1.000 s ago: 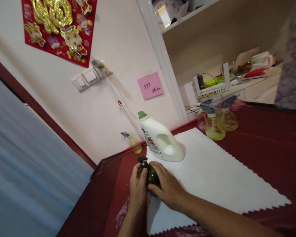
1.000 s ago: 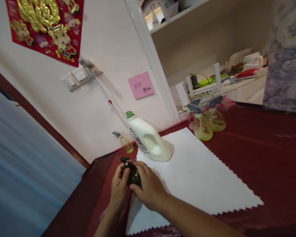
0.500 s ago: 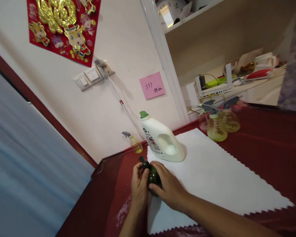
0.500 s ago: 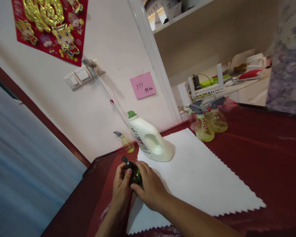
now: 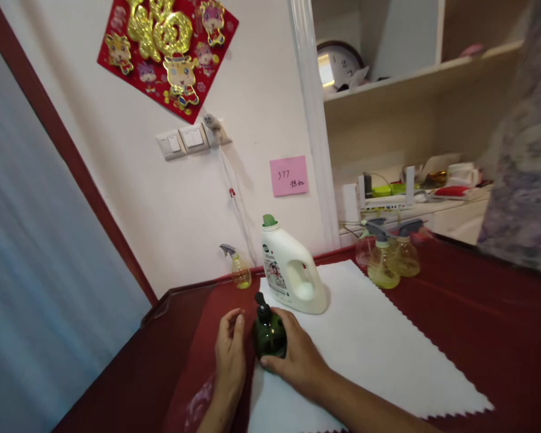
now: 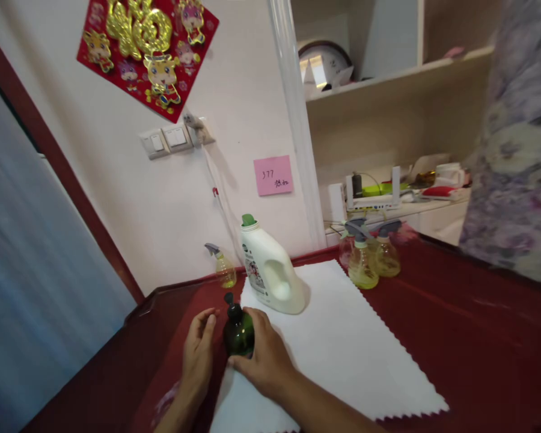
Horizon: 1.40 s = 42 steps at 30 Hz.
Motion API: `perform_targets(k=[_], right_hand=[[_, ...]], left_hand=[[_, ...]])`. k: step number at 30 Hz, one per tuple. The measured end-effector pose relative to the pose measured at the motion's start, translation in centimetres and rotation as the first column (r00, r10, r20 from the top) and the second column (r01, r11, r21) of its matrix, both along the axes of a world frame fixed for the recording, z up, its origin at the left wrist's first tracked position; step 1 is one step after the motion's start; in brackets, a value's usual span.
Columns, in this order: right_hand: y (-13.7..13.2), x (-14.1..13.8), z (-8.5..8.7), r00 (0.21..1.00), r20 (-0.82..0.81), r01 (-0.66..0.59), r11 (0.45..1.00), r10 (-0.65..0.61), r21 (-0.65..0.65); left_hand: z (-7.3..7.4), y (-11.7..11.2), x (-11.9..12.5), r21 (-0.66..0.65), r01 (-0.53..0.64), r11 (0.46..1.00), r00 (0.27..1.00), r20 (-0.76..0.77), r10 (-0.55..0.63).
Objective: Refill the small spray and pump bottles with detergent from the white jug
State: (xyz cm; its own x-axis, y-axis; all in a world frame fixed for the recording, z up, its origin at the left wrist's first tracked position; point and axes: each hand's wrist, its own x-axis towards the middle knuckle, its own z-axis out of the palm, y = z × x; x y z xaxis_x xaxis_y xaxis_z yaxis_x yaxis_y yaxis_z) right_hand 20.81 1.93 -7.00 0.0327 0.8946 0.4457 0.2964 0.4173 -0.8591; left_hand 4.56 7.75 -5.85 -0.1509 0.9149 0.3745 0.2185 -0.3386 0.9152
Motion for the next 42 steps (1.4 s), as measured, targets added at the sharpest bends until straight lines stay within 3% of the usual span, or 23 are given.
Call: perform_targets(k=[8, 12, 16, 19, 22, 27, 30, 34, 42], right_hand=[[0.6, 1.4, 4.2, 0.992, -0.117, 0.058, 0.998, -0.054, 0.035], [0.2, 4.6, 6.4, 0.994, -0.092, 0.069, 0.994, -0.062, 0.084], [-2.1, 9.7, 6.8, 0.985, -0.062, 0.169, 0.978, -0.162, 0.126], [-3.9, 14.8, 5.9, 0.949, -0.043, 0.316, 0.940, -0.313, 0.127], [-5.4, 20.4, 4.5, 0.874, -0.013, 0.484, 0.868, -0.486, 0.112], [-6.6, 28.3, 2.3, 0.651, 0.073, 0.747, 0.655, -0.755, 0.115], [-6.1, 31.2, 0.9, 0.565, 0.107, 0.809, 0.575, -0.818, 0.123], [-4.4, 33.0, -1.0, 0.531, 0.145, 0.823, 0.549, -0.835, 0.149], [-2.0, 34.4, -3.7, 0.534, 0.212, 0.801, 0.570, -0.818, 0.183]], left_hand=[[-1.1, 0.5, -0.3, 0.006, 0.030, 1.000, 0.997, -0.067, -0.030], [-1.4, 1.1, -0.3, 0.000, 0.018, 1.000, 0.994, -0.106, -0.018], [-1.3, 1.3, -0.3, -0.018, 0.021, 1.000, 0.994, -0.105, -0.023], [-1.1, 1.2, -0.1, -0.041, 0.018, 0.999, 0.995, -0.102, -0.022], [-0.9, 1.1, 0.1, -0.052, 0.020, 0.998, 0.994, -0.102, -0.025], [-0.9, 1.0, 0.2, -0.049, 0.003, 0.999, 0.992, -0.128, -0.010], [-0.8, 1.0, 0.1, -0.070, -0.021, 0.997, 0.987, -0.159, 0.010], [-0.7, 1.1, 0.0, -0.071, -0.027, 0.997, 0.989, -0.150, 0.016], [-1.5, 1.8, -0.3, -0.080, -0.040, 0.996, 0.988, -0.152, 0.028]])
